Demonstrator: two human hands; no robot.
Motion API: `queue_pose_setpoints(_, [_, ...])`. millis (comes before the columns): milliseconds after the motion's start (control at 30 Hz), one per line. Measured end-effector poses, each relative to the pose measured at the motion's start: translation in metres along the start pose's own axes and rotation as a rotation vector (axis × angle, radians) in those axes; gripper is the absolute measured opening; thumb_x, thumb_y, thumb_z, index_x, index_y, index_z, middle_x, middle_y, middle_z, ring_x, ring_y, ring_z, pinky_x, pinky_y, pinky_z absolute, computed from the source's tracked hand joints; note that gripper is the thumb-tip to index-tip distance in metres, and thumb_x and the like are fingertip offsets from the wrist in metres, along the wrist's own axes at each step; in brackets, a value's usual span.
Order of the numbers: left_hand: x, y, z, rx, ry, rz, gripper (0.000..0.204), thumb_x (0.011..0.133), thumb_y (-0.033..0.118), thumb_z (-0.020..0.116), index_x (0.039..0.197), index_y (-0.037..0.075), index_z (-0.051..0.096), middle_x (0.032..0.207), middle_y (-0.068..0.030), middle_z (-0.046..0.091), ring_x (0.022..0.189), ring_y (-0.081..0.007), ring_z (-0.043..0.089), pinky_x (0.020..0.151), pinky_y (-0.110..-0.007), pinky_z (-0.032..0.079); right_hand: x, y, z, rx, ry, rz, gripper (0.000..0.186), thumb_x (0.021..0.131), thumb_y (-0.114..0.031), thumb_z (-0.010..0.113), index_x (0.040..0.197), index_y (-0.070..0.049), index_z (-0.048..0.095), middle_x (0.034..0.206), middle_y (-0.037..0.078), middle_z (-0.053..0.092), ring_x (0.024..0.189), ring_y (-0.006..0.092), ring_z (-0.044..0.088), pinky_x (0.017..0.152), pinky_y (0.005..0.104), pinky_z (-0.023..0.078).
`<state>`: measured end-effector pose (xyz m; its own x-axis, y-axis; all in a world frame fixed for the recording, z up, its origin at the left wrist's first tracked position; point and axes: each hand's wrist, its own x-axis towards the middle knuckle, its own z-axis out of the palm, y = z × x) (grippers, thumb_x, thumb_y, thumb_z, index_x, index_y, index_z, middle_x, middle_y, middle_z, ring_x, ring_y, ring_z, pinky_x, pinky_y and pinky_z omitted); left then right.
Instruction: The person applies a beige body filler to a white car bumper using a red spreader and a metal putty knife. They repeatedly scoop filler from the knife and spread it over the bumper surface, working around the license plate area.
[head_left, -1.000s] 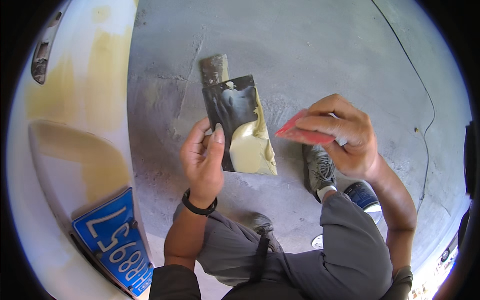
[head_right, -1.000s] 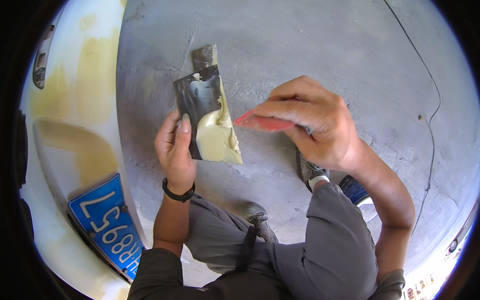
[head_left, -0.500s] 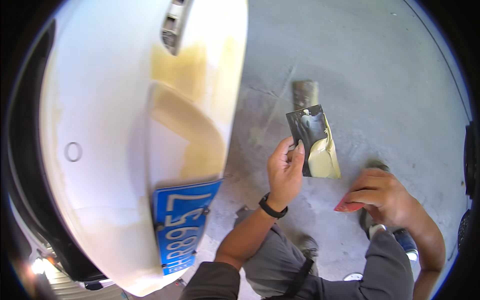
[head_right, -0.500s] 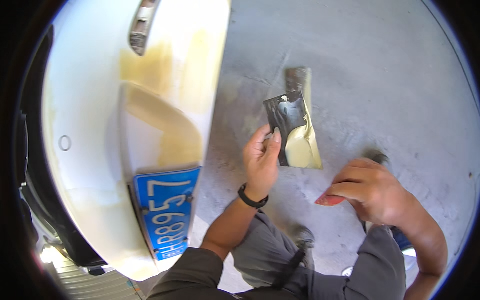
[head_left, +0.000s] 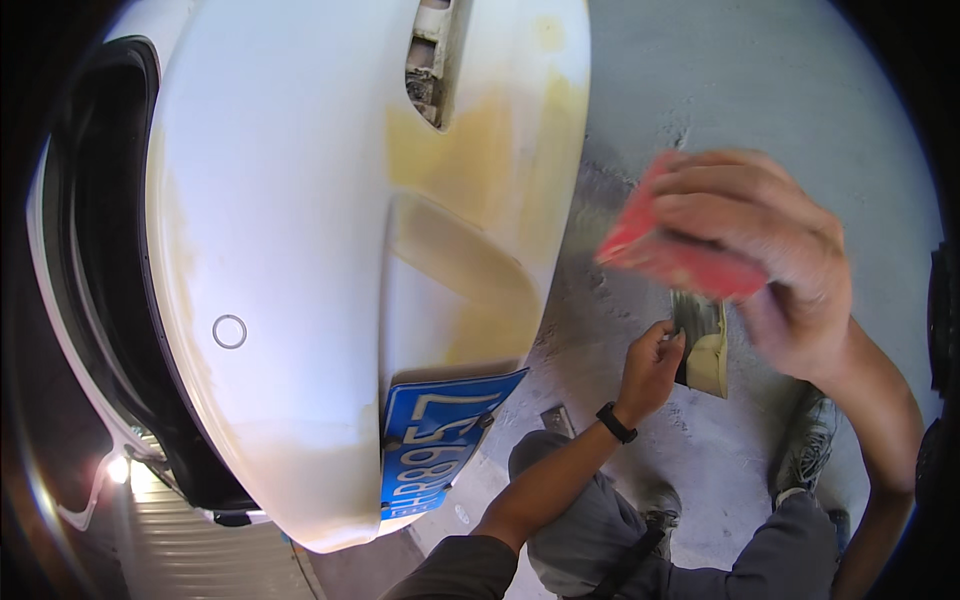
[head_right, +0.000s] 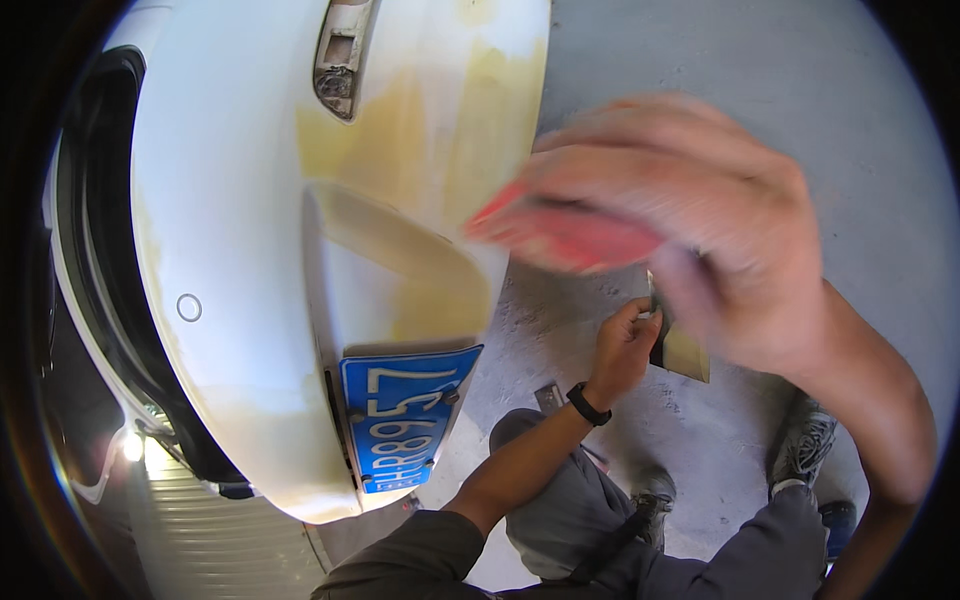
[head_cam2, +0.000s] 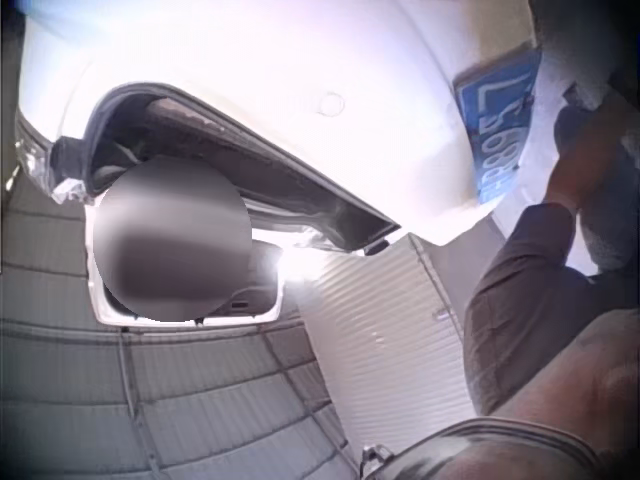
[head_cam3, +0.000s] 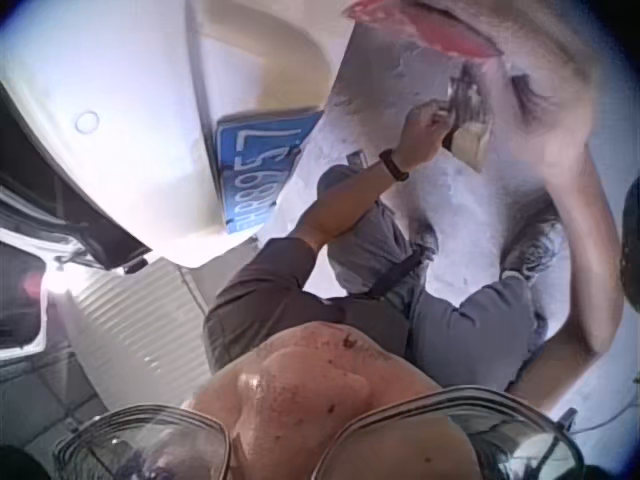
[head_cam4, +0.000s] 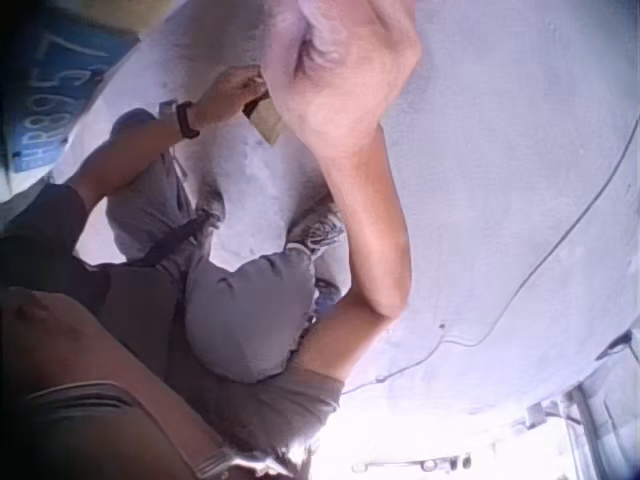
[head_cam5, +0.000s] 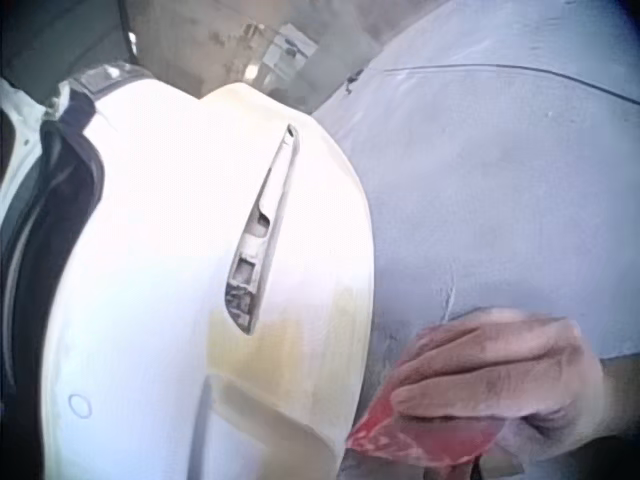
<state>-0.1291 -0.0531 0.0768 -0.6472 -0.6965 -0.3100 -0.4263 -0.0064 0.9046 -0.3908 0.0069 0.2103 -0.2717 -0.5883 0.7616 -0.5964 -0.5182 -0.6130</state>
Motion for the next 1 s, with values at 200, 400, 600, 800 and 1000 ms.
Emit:
queue_pose_setpoints(200, [-0.016,-0.026,-0.006,0.353,0.176,0.268,0.017,0.095,0.01,0.06,0.09,-0.006,0.061,0.07,-0.0051,0.057,0.067,-0.013,0.052,0.06,-0.035,0.043,0.068,0.012,0.069,0.007,0.392,-0.468,0.05,0.061,-0.013,0.088,0.11,-0.011,0.078,0.113,0.008,0.073,0.105,0.0313,0.07,0.086,0.0407,0.062])
queue_pose_setpoints(400, [-0.01,-0.025,0.001,0.202,0.006,-0.315,0.022,0.1,0.019,0.063,0.112,0.001,0.07,0.09,-0.0055,0.069,0.087,-0.0127,0.064,0.083,-0.033,0.05,0.104,0.026,0.101,-0.042,0.592,-0.638,0.064,0.044,-0.014,0.095,0.106,-0.018,0.079,0.116,0.001,0.073,0.113,0.0293,0.067,0.09,0.0451,0.064])
queue_pose_setpoints(600, [-0.01,-0.019,0.002,0.23,0.063,-0.036,0.025,0.103,0.019,0.059,0.117,-0.001,0.065,0.072,0.0001,0.057,0.066,-0.0073,0.051,0.062,-0.03,0.044,0.112,0.026,0.105,-0.03,0.552,-0.668,0.064,0.044,-0.018,0.095,0.106,-0.017,0.078,0.115,0.002,0.074,0.112,0.0296,0.068,0.092,0.0473,0.063])
queue_pose_setpoints(800, [-0.016,-0.034,0.001,0.268,0.007,-0.089,0.027,0.104,0.02,0.059,0.121,0.001,0.064,0.071,-0.0023,0.057,0.063,-0.0081,0.05,0.059,-0.031,0.041,0.103,0.021,0.097,-0.033,0.507,-0.614,0.059,0.046,-0.019,0.094,0.103,-0.015,0.078,0.113,0.003,0.074,0.108,0.0289,0.069,0.091,0.0479,0.063])
queue_pose_setpoints(1000, [-0.02,-0.045,0.004,0.634,-0.038,0.231,0.029,0.109,0.026,0.051,0.124,0.004,0.062,0.086,-0.0095,0.065,0.075,-0.0202,0.061,0.071,-0.035,0.049,0.11,0.014,0.099,-0.021,0.549,-0.634,0.055,0.048,-0.02,0.093,0.101,-0.015,0.079,0.111,0.003,0.075,0.106,0.0274,0.069,0.09,0.0467,0.063])
